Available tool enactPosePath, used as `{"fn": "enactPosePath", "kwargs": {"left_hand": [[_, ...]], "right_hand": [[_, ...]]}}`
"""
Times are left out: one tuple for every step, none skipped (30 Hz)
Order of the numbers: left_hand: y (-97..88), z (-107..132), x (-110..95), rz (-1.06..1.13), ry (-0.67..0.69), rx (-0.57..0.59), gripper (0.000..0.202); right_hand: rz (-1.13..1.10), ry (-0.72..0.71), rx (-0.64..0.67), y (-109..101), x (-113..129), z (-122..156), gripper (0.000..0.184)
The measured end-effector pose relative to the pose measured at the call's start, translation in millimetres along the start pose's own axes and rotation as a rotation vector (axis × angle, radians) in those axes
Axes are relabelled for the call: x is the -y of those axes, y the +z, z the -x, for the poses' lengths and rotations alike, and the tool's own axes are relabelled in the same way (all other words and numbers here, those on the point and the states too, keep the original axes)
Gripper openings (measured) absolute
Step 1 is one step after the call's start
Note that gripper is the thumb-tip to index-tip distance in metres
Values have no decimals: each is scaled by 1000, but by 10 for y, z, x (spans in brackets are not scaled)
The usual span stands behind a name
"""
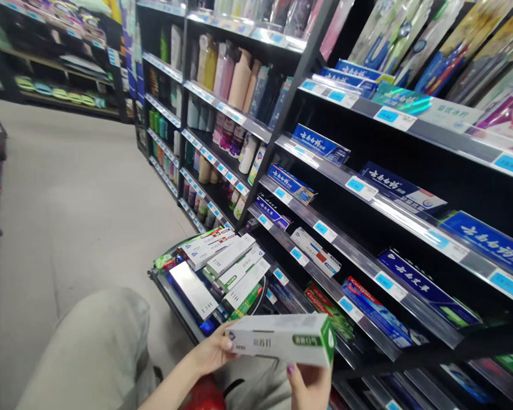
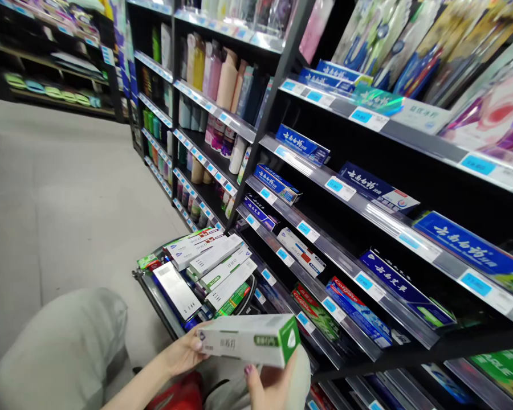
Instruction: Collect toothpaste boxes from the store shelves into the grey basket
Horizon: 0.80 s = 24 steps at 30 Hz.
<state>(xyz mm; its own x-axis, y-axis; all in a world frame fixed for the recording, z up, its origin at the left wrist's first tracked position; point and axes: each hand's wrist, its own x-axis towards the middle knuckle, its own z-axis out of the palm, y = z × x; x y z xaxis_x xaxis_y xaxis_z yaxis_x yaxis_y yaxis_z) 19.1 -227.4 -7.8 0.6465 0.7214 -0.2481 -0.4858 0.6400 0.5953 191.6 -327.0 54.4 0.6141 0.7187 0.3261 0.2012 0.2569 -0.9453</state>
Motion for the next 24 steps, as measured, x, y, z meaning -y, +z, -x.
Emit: {"fn": "enactPosePath", "kwargs": {"left_hand": [[-3,-28,42,60,-54,-17,36],[-3,-55,82,108,-99,-27,37],[1,-79,118,143,-132,-30,39],[7,-99,144,168,-156,-30,40],[17,-112,159,193,-175,-34,39],[32,-121,160,219,-202,-43,37],[51,-124,144,248,-232,-56,33],[75,-122,110,276,-263,-65,30],[99,-117,60,301,-288,-68,29],[121,-109,-6,317,-303,-66,31],[135,-99,-85,319,-302,-64,35],[136,-86,-174,295,-298,-69,41],[119,-71,-271,236,-296,-91,47],[81,-53,-371,139,-301,-136,54],[21,-32,-471,-1,-306,-207,60],[-57,-8,-568,-180,-294,-290,64],[-150,17,-661,-383,-254,-376,66],[-249,42,-748,-580,-189,-450,65],[-347,68,-827,-740,-109,-499,62],[-437,90,-897,-846,-37,-520,58],[-513,109,-955,-898,19,-521,54],[-572,122,-1002,-904,51,-514,51],[-613,128,-1037,-889,61,-511,49],[-638,128,-1060,-876,65,-511,48]], "right_hand": [[-6,61,26,84,-125,-33,70],[-11,114,48,174,-236,-74,68],[-24,161,73,263,-331,-126,67],[-57,210,99,345,-409,-190,67],[-112,261,118,415,-472,-263,67],[-181,315,141,476,-520,-343,66],[-246,375,177,532,-558,-425,64],[-296,433,207,588,-589,-506,61],[-330,486,229,649,-616,-580,57],[-350,535,248,718,-644,-647,53],[-356,583,270,798,-673,-704,51],[-351,627,288,889,-707,-754,51],[-332,668,304,988,-746,-799,52],[-302,706,317,1092,-791,-844,54],[-264,738,325,1198,-840,-891,56],[-223,762,324,1303,-893,-944,57],[-187,779,320,1404,-947,-1002,58],[-156,789,315,1499,-1002,-1066,57],[-131,793,311,1588,-1056,-1133,56],[-108,792,308,1670,-1109,-1201,54],[-82,790,305,1744,-1158,-1268,51],[-53,789,305,1809,-1205,-1331,49],[-23,785,309,1867,-1248,-1390,46],[9,776,317,1915,-1288,-1443,44]]}}
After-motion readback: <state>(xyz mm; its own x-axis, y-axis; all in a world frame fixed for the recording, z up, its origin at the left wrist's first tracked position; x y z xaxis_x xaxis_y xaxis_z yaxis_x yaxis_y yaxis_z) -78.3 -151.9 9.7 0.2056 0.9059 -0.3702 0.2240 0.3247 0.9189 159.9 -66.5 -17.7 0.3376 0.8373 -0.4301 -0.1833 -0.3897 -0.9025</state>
